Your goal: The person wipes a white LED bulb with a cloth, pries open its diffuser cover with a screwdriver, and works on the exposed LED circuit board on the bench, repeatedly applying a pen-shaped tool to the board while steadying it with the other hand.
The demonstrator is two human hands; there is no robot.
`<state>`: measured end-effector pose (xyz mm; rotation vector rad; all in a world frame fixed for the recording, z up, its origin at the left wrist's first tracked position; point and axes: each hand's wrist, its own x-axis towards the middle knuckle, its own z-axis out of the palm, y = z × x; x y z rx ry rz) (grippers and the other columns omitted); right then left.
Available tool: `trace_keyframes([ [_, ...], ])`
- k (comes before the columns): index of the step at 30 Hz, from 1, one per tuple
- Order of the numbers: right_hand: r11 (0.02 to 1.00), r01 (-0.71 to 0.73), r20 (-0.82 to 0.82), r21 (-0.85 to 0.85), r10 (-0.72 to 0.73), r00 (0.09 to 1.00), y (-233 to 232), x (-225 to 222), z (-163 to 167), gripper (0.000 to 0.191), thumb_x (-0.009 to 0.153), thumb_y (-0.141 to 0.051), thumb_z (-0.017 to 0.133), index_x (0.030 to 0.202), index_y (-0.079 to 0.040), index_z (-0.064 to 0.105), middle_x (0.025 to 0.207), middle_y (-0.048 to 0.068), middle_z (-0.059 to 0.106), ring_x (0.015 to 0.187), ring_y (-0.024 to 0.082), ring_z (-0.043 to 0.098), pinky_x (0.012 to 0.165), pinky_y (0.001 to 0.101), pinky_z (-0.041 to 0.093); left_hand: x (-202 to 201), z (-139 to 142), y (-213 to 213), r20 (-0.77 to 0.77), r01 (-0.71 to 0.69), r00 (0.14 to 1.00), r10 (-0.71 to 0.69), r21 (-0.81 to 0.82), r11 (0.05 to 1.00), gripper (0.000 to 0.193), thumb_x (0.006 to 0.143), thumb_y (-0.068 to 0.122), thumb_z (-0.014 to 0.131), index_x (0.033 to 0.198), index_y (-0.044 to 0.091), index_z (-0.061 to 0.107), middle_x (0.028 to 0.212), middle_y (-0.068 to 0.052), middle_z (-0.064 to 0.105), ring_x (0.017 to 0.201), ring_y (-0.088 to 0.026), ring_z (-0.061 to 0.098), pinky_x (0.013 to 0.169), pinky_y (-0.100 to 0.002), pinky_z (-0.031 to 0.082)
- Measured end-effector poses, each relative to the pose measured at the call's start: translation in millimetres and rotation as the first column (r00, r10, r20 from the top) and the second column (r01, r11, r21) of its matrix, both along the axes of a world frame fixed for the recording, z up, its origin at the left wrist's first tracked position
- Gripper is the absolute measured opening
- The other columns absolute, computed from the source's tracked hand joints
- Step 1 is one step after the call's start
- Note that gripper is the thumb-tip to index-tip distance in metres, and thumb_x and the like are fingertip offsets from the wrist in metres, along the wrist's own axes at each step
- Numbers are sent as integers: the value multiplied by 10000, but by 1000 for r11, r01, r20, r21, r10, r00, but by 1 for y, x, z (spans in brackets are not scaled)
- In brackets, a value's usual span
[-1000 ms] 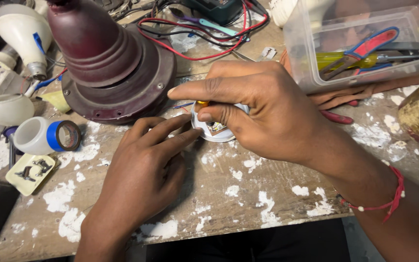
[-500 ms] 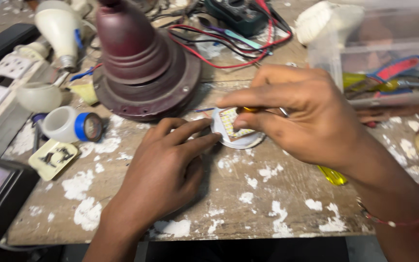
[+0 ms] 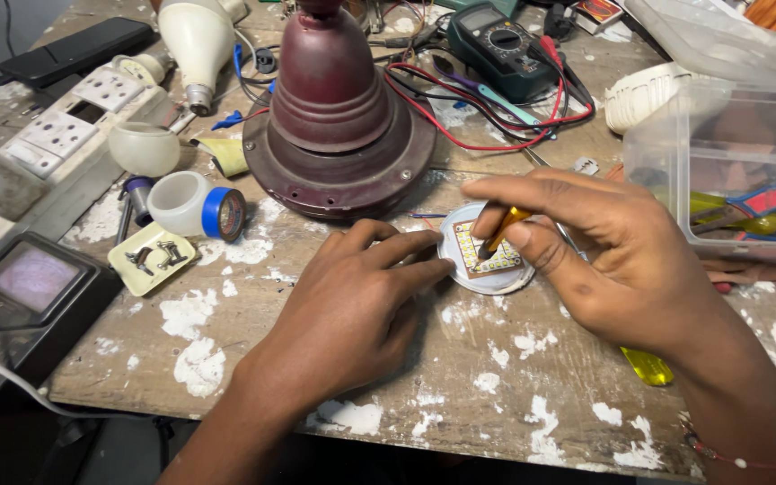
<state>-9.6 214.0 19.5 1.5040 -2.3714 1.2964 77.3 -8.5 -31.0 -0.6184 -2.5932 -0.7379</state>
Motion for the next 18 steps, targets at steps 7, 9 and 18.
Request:
trace_keyframes([
  [7,988,156,27,-7,-156,987,-6,-1,-8,273,938,-64,748,1211,-56,731,1008,51,648,762,139,562,642,261,459,0,2,1,14,-1,1000,1,4,1000,447,718,85,718,1164,63,741,1313,-123,676,1100,-365,590,937,-468,470],
  [9,993,116,-40,-28,-117,992,-4,-2,-9,288,945,-59,734,1232,-58,718,1013,43,660,838,128,610,713,262,491,-1,2,1,13,5,1000,-5,1,1000,454,710,79,719,1163,62,740,1312,-118,677,1106,-364,590,943,-468,468],
  [18,997,81,-49,-7,-81,996,-1,3,-5,414,989,-21,637,1399,-82,640,1069,36,686,961,121,659,867,254,522,-1,5,4,17,5,1000,-5,2,1000,457,696,71,723,1152,76,744,1340,-120,664,1112,-355,590,955,-467,459],
])
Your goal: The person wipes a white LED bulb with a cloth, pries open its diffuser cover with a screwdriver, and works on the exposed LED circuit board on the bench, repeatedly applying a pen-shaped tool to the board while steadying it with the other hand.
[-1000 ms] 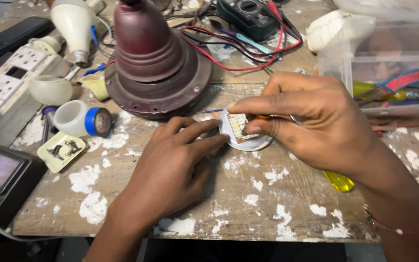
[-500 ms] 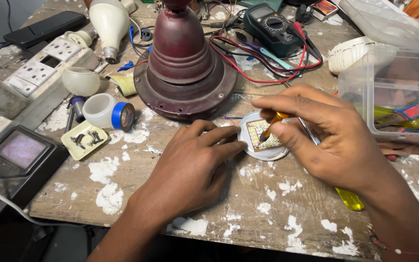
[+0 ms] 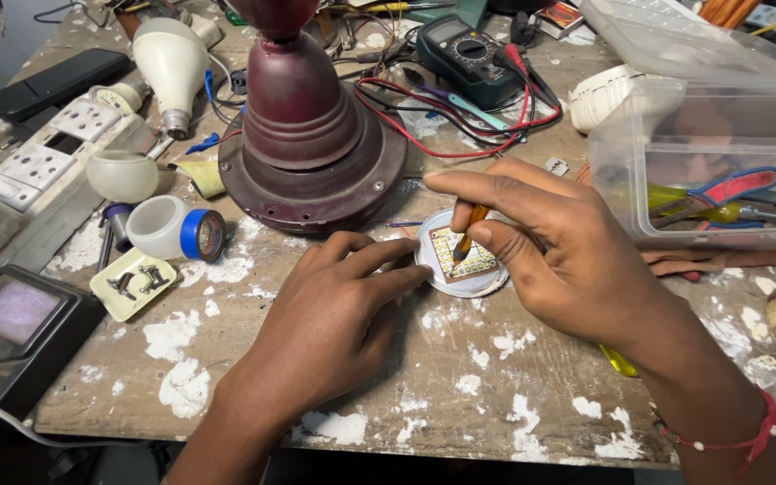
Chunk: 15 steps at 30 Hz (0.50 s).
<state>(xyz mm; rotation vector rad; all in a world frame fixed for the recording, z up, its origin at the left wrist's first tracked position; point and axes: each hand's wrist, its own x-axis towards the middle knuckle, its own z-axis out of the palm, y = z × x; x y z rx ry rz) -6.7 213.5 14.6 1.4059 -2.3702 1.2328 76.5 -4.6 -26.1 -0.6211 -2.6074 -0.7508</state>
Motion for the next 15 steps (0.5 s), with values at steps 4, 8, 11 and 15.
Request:
trace_keyframes([
  [4,997,-71,-4,-41,71,997,-2,-2,-2,430,968,-59,706,1392,-86,644,1083,46,642,977,133,624,845,251,524,0,1,0,4,-1,1000,1,-8,1000,451,704,76,725,1155,79,747,1342,-127,661,1119,-356,588,961,-468,457],
  [8,995,-69,4,-74,69,998,0,-5,-5,396,964,-69,732,1355,-109,690,1025,31,612,903,108,603,768,243,510,-1,1,1,2,1,1000,-1,-7,1000,445,709,79,725,1154,80,748,1337,-126,664,1127,-352,594,966,-466,458],
  [11,994,-78,34,-71,80,996,1,-6,-5,411,958,-55,728,1363,-115,686,997,19,619,879,96,594,751,242,499,-1,1,1,3,1,1000,-1,0,1000,448,708,78,724,1155,78,747,1342,-125,665,1120,-352,595,963,-467,458],
  [15,997,-63,14,-52,64,998,1,-5,-5,447,951,-54,729,1386,-130,663,977,15,628,868,95,595,761,239,497,0,0,0,6,0,1000,0,1,1000,451,709,80,725,1160,75,745,1346,-127,662,1113,-352,592,961,-467,458],
])
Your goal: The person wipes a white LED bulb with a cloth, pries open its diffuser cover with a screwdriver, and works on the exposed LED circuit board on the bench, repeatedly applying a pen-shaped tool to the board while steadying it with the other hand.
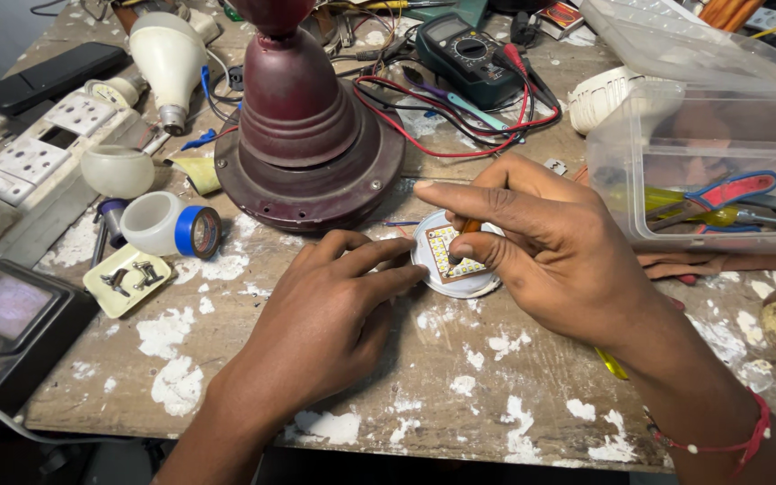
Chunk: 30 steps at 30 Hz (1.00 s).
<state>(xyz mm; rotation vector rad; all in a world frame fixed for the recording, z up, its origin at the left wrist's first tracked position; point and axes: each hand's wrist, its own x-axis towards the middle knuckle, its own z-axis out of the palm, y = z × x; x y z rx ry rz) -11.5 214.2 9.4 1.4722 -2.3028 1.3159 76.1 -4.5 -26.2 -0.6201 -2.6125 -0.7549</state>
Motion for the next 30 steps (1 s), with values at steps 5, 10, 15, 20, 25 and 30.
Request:
trace_keyframes([
  [5,998,62,52,5,-63,997,1,3,3,451,971,-9,669,1410,-103,630,1069,45,691,927,104,675,798,230,565,-2,0,1,12,-9,1000,9,-6,1000,458,702,80,726,1160,72,745,1343,-120,665,1107,-348,592,955,-465,459],
  [10,991,124,174,-51,-113,978,-2,4,5,387,955,4,654,1335,-59,628,1133,60,748,1018,109,747,779,243,644,-3,1,2,19,-5,1000,6,-5,1000,458,701,76,727,1159,74,745,1342,-117,664,1104,-351,591,955,-461,464],
  [15,993,116,36,-10,-115,993,-4,3,6,314,923,-21,721,1235,-43,689,1111,58,683,971,112,706,706,237,583,-2,0,0,-11,-2,1000,2,-6,1000,463,689,76,730,1152,69,743,1341,-124,662,1117,-365,589,945,-466,461],
  [20,991,132,28,11,-133,991,-5,0,4,324,919,-38,750,1241,-50,718,1024,46,656,836,104,603,682,218,501,-2,0,-1,-12,-3,1000,3,-10,1000,462,700,73,724,1161,56,736,1326,-125,668,1102,-369,589,937,-468,466],
  [25,996,86,97,23,-88,991,-1,0,7,420,946,-6,666,1364,-56,653,1063,30,689,929,75,664,744,200,543,0,-3,-3,-23,-17,1000,17,-15,1000,453,716,82,722,1168,54,735,1318,-129,671,1097,-361,592,934,-470,464],
  [30,995,101,76,24,-102,992,-2,1,6,443,903,-3,704,1343,-49,669,1071,51,655,910,87,618,716,209,511,1,-2,-3,-26,-30,999,29,-17,999,451,718,90,721,1167,67,741,1315,-129,671,1088,-353,595,925,-468,465],
])
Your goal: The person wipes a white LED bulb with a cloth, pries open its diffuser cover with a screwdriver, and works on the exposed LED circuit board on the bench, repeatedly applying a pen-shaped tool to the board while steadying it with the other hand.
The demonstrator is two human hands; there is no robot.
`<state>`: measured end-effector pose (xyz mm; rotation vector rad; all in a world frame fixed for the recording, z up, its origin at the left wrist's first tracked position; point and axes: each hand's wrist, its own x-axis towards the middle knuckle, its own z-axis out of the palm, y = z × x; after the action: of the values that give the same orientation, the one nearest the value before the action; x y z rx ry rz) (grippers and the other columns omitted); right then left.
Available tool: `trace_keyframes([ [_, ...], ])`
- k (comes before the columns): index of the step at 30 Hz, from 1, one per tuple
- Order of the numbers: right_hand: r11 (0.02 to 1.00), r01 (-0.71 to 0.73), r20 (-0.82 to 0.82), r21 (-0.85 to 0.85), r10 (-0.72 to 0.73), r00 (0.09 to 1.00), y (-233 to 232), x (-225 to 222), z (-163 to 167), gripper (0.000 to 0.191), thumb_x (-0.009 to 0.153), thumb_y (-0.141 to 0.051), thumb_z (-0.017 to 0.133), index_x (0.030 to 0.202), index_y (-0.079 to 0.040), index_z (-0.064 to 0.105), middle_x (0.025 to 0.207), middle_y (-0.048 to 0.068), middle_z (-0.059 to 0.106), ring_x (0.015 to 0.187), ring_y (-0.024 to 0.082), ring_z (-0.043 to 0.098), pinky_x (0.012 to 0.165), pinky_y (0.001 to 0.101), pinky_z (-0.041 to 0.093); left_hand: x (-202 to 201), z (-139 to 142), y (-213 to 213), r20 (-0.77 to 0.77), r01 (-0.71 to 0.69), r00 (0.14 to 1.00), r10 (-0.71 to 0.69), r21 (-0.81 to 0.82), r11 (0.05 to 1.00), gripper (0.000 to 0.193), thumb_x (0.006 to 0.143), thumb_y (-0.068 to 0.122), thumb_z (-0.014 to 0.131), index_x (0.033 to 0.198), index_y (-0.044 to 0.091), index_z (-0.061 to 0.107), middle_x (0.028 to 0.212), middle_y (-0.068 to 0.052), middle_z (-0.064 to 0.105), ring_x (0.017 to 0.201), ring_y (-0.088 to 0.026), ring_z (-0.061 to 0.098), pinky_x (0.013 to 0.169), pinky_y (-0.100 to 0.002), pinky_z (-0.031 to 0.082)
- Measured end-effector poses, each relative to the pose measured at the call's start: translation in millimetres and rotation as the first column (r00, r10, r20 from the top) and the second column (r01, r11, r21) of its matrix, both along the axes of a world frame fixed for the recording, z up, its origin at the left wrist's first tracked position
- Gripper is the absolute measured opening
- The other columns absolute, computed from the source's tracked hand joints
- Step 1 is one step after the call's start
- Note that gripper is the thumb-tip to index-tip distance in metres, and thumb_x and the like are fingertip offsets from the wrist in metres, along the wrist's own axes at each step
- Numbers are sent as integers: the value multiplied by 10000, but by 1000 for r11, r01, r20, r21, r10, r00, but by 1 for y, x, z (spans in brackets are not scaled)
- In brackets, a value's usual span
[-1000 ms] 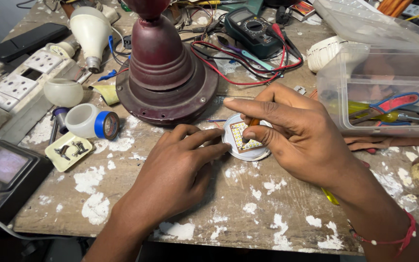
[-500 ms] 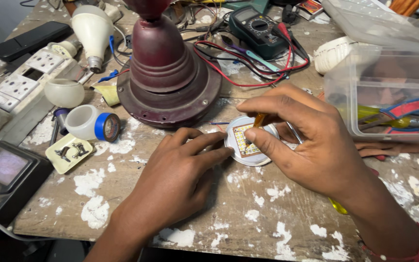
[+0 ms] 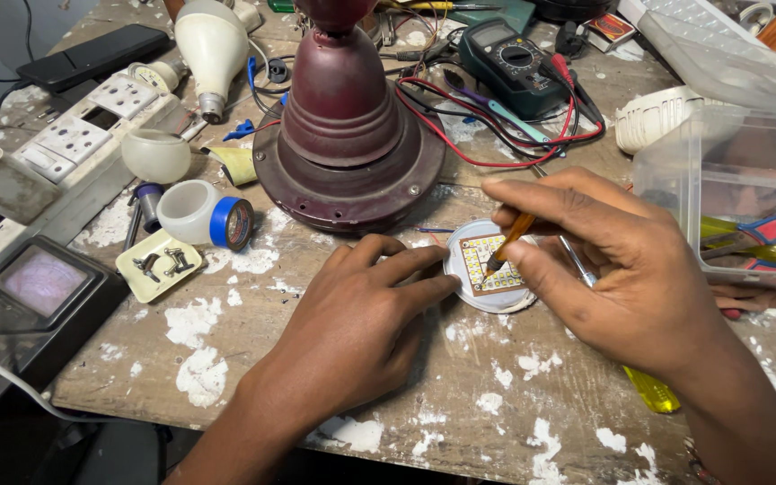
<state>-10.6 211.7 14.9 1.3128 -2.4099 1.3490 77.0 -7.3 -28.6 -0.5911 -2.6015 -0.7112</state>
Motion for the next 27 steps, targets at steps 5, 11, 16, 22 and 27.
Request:
trace_keyframes([
  [5,1000,20,-9,-7,-20,1000,0,-1,-3,374,946,-14,723,1319,-50,707,1042,61,643,861,102,586,694,222,469,-1,-1,0,17,1,1000,-1,-5,1000,454,718,94,722,1171,67,740,1313,-123,673,1080,-350,594,910,-469,464],
  [11,999,-25,-35,-20,25,999,0,-3,-1,370,969,8,645,1338,-23,659,1107,53,692,986,104,677,826,206,546,-1,-1,0,9,-3,1000,3,-8,1000,446,727,98,721,1171,67,739,1304,-124,674,1087,-345,596,919,-468,465],
  [16,1000,-8,10,-15,8,1000,1,-3,-2,388,927,1,677,1314,-24,664,1127,68,665,947,102,638,748,197,525,0,1,-1,13,0,1000,0,0,1000,440,732,99,720,1171,71,740,1313,-124,671,1088,-346,592,919,-467,462],
  [22,996,84,61,40,-86,994,3,-2,-3,373,958,-28,745,1326,-86,758,1049,74,661,754,103,492,624,201,387,-1,1,0,20,-6,1000,6,-11,1000,445,725,102,721,1169,73,739,1316,-118,669,1092,-345,591,919,-470,456],
  [27,996,58,40,-72,-55,998,0,-1,1,370,946,45,633,1307,-30,661,1143,69,651,1008,89,657,817,217,589,0,2,0,29,-9,1000,10,-14,1000,445,726,105,716,1170,77,740,1310,-121,671,1092,-349,589,915,-472,460],
])
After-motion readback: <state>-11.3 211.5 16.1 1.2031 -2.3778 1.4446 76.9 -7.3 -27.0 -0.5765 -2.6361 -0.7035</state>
